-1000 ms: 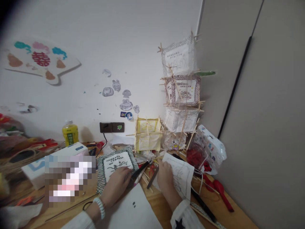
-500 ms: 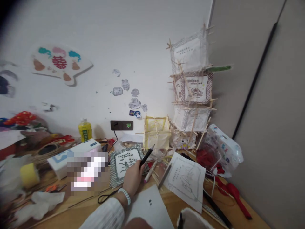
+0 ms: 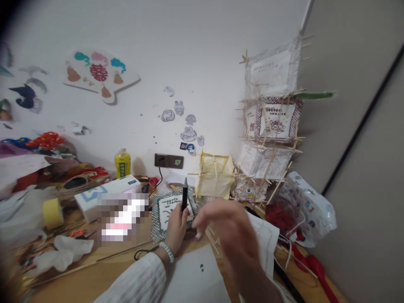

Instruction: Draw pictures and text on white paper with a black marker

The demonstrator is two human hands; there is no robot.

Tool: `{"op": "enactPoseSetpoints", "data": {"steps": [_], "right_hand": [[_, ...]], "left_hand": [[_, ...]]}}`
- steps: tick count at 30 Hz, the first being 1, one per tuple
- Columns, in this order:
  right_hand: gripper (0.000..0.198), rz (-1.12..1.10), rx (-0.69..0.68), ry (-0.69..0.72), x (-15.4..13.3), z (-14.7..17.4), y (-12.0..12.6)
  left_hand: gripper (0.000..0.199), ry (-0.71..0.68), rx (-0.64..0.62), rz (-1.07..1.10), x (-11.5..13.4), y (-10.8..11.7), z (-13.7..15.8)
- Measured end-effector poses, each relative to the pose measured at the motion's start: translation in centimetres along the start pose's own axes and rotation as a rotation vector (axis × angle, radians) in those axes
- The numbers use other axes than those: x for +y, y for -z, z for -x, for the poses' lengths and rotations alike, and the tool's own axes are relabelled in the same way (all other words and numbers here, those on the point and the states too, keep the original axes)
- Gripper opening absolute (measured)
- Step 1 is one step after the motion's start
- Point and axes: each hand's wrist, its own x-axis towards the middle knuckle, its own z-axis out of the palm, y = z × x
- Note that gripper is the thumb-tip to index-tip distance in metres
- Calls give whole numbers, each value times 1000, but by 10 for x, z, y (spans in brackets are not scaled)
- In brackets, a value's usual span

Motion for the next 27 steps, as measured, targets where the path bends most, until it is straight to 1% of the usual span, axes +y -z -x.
{"op": "enactPoseSetpoints", "data": {"steps": [2, 4, 5, 6, 8, 10, 12, 14, 17, 20, 22, 24, 27], "right_hand": [[38, 97, -77, 38, 17, -11, -15], [48, 301, -180, 91, 43, -17, -32], [47, 427, -198, 128, 57, -17, -39], [48, 520, -196, 149, 71, -16, -43], [47, 641, -165, 141, 93, -11, -46], [40, 730, -97, 96, 107, -6, -42], [32, 783, -14, 34, 114, -2, -36], [29, 794, 64, -13, 118, 1, -30], [28, 771, 164, -48, 120, 2, -25], [28, 714, 258, -86, 118, 1, -20], [28, 634, 342, -126, 116, 0, -16], [25, 512, 406, -179, 116, -1, -13], [23, 335, 384, -251, 115, -1, -13]], "left_hand": [[23, -26, -5, 8, -1, -1, 0], [24, -83, -42, 6, 0, 0, 0], [24, -120, -71, 1, 1, 0, 1], [24, -160, -106, -5, 2, 1, 1], [24, -238, -185, -21, 4, 3, 2], [26, -302, -263, -38, 7, 5, 3], [28, -350, -328, -52, 8, 6, 4], [29, -373, -367, -68, 8, 7, 5], [27, -363, -374, -101, 4, 14, 8], [28, -320, -354, -132, 1, 28, 14], [31, -303, -377, -133, 0, 39, 20], [34, -318, -472, -106, 1, 50, 28], [46, -355, -661, -56, 1, 59, 39]]}}
